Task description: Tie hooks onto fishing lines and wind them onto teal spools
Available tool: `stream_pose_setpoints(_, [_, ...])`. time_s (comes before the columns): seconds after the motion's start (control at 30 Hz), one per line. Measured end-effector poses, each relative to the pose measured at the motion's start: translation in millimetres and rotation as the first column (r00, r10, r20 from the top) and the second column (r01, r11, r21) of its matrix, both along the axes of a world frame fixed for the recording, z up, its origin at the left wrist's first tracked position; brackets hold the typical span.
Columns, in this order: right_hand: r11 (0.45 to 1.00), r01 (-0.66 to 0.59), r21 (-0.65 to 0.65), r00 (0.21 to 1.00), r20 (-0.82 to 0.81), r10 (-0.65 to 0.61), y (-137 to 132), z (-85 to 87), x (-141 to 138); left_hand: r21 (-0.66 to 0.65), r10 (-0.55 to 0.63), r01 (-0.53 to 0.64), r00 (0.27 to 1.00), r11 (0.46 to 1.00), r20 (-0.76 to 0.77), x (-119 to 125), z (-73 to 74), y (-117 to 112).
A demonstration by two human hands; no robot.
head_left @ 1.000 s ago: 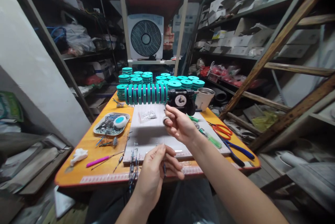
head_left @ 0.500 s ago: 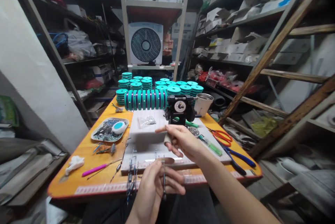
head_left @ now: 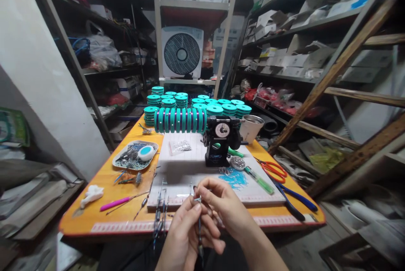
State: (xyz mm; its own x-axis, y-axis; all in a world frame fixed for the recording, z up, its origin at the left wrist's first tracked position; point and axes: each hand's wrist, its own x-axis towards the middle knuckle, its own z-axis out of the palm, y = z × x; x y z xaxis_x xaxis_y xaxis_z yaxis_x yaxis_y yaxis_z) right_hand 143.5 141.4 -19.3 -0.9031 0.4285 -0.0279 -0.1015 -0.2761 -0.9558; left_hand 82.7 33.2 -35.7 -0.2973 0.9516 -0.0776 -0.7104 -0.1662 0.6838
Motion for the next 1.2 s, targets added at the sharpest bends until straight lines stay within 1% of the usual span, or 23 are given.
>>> stream_pose_setpoints(0.07, [0.997,-0.009,-0.083,1.0,-0.025,0.007,-4,-4.6,-2,-0.013,0.011,-0.01,0.999,1.0,0.033,0,-2.6,0])
stream_pose_setpoints(0.13, [0.995,0.019,-0.099,0.999,-0.036,-0.022,-6,-7.6,-2,-0.063,0.044,-0.039,0.995,0.997,0.085,2,-3.0,-2])
stream_pose_setpoints(0.2, [0.994,0.103,-0.032,0.994,-0.028,-0.104,-7,-10.0,2,-0.105,0.07,-0.055,0.988,0.993,0.14,4,-2.5,-6])
stream_pose_setpoints(0.27, [0.982,0.179,0.066,0.984,-0.011,-0.179,-6,-12.9,7,-0.103,0.059,-0.042,0.983,0.994,0.173,6,-2.3,-10])
stream_pose_setpoints(0.33, [0.972,0.2,0.127,0.979,0.015,-0.203,-6,-16.4,14,-0.106,0.046,-0.027,0.983,0.994,0.178,8,-1.9,-15])
stream_pose_setpoints(0.5, [0.935,0.248,0.254,0.96,0.065,-0.272,-11,-23.8,32,-0.187,0.065,-0.028,0.978,0.982,0.197,10,2.6,-23])
stream_pose_setpoints(0.57, [0.928,0.247,0.279,0.956,0.087,-0.28,-14,-25.6,37,-0.184,0.052,-0.012,0.975,0.983,0.216,10,2.5,-24])
stream_pose_setpoints(0.63, [0.934,0.232,0.273,0.958,0.1,-0.267,-15,-26.9,41,-0.176,0.026,0.019,0.969,0.984,0.247,10,-0.8,-25])
stream_pose_setpoints(0.7, [0.932,0.224,0.284,0.96,0.101,-0.262,-16,-27.8,43,-0.158,-0.01,0.057,0.959,0.986,0.284,11,-6.6,-24])
stream_pose_setpoints(0.8, [0.913,0.22,0.343,0.957,0.105,-0.271,-17,-28.0,44,-0.117,-0.05,0.091,0.948,0.989,0.315,13,-15.9,-24])
stream_pose_setpoints(0.9, [0.894,0.215,0.393,0.954,0.11,-0.278,-18,-27.9,44,-0.099,-0.055,0.09,0.947,0.991,0.315,15,-22.6,-25])
stream_pose_setpoints(1.07, [0.876,0.23,0.425,0.95,0.096,-0.296,-19,-28.2,43,-0.115,-0.07,0.111,0.947,0.987,0.314,18,-29.3,-27])
stream_pose_setpoints(1.13, [0.87,0.217,0.443,0.953,0.099,-0.288,-20,-27.4,43,-0.122,-0.067,0.107,0.954,0.987,0.292,19,-30.7,-27])
stream_pose_setpoints(1.2, [0.871,0.178,0.458,0.961,0.109,-0.254,-21,-25.8,43,-0.108,-0.066,0.094,0.969,0.99,0.238,19,-31.7,-27])
